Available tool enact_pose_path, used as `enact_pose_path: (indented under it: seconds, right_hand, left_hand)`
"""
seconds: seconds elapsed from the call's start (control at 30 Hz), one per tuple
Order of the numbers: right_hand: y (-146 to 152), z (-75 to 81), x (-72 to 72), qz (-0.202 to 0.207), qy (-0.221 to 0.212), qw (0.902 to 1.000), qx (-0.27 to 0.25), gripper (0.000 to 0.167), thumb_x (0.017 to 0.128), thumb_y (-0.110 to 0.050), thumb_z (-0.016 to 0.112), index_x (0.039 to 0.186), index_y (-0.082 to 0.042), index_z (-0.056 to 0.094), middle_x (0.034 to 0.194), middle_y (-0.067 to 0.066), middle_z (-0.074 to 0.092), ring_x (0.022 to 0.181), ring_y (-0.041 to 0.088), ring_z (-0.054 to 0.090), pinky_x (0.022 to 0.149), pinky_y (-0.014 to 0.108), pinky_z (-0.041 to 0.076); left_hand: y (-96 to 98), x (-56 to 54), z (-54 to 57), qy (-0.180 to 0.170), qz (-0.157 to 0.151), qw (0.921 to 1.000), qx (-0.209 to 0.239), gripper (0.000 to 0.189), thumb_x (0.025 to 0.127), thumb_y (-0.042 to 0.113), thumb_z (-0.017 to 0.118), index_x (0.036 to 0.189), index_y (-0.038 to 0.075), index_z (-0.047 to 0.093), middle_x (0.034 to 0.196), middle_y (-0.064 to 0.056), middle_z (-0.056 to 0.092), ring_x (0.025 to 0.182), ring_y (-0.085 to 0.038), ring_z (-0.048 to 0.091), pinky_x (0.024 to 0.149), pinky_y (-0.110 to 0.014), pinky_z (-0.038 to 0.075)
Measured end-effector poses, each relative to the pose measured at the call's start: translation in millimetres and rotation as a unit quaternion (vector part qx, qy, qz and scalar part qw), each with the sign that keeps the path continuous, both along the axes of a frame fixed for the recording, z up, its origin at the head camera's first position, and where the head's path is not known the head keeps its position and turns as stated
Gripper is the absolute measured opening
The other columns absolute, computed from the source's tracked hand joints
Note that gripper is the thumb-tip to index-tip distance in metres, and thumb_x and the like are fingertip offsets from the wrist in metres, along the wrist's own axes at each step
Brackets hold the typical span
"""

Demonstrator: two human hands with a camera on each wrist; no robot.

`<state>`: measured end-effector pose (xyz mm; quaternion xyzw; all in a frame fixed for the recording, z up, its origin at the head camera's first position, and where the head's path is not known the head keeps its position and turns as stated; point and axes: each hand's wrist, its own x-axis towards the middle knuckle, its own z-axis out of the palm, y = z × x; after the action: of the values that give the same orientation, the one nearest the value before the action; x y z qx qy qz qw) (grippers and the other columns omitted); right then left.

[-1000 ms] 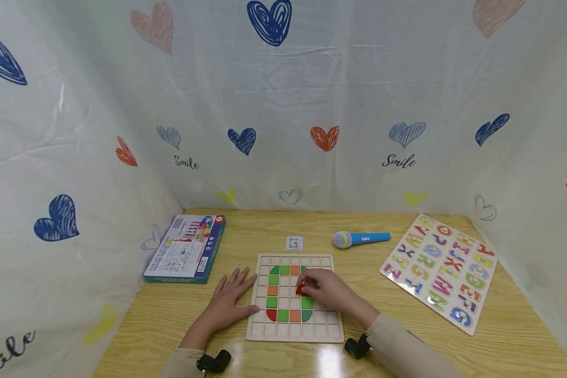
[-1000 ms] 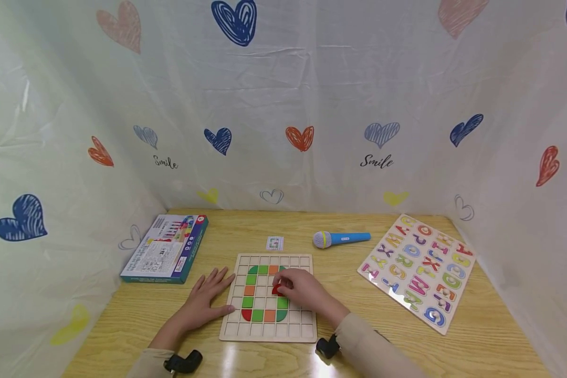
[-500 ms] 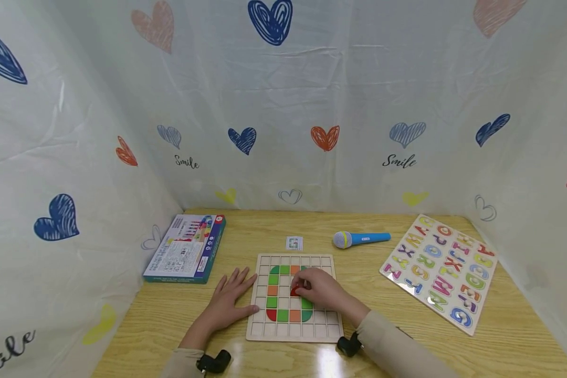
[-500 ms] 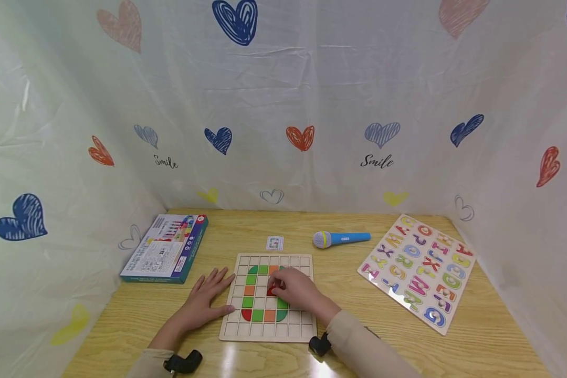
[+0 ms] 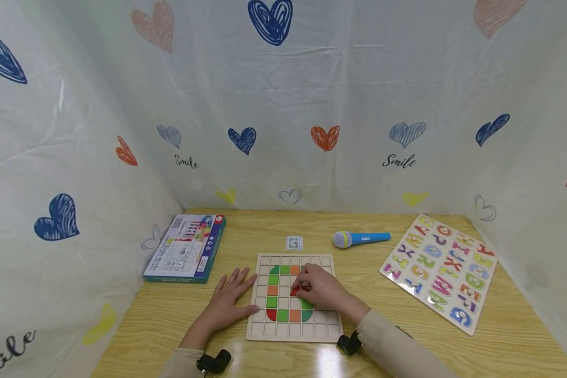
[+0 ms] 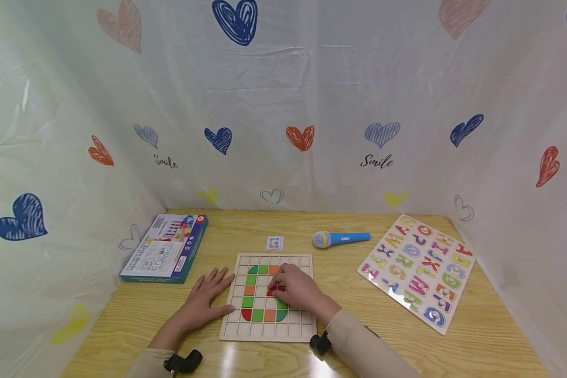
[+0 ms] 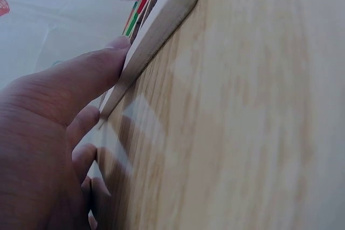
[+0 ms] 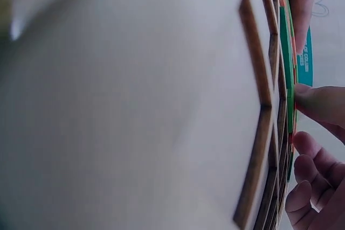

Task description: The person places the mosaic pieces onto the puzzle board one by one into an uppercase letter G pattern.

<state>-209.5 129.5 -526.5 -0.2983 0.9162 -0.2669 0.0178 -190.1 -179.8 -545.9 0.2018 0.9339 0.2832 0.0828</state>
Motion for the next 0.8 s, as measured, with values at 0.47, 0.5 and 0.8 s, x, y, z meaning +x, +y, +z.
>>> enact_pose_path:
  seconds: [0.47, 0.5, 0.8]
  right_hand:
    - [3, 0.9, -0.2, 0.000, -0.018, 0.9998, -0.011, 0.009, 0.095, -0.021, 0.074, 0.103, -0.022, 0.078, 0.093, -0.008, 0.055, 0.079, 0.008, 0.046, 0.068, 0.025, 0.042]
    - [4, 1.0, 0.6, -0.002, -0.020, 0.9997, -0.016, 0.010, 0.095, -0.020, 0.073, 0.104, -0.021, 0.078, 0.094, -0.008, 0.056, 0.080, 0.008, 0.047, 0.069, 0.025, 0.043]
    - [29, 4.7, 9.2, -0.061, -0.035, 0.9962, -0.052, 0.012, 0.100, -0.018, 0.065, 0.107, -0.019, 0.076, 0.096, -0.011, 0.059, 0.085, 0.008, 0.053, 0.075, 0.031, 0.050]
  left_hand:
    - [-0.2, 0.0, -0.5, -0.002, 0.003, 1.0000, 0.001, 0.082, 0.091, 0.058, 0.067, 0.159, 0.023, 0.038, 0.169, -0.005, 0.019, 0.157, -0.031, 0.006, 0.124, -0.054, -0.004]
    - [-0.2, 0.3, -0.7, -0.002, 0.003, 1.0000, 0.002, 0.082, 0.091, 0.057, 0.068, 0.159, 0.023, 0.038, 0.169, -0.005, 0.019, 0.157, -0.031, 0.007, 0.124, -0.054, -0.004]
    - [-0.3, 0.4, 0.8, 0.001, -0.005, 1.0000, 0.008, 0.080, 0.092, 0.055, 0.067, 0.159, 0.022, 0.038, 0.169, -0.007, 0.020, 0.156, -0.033, 0.007, 0.124, -0.055, -0.004]
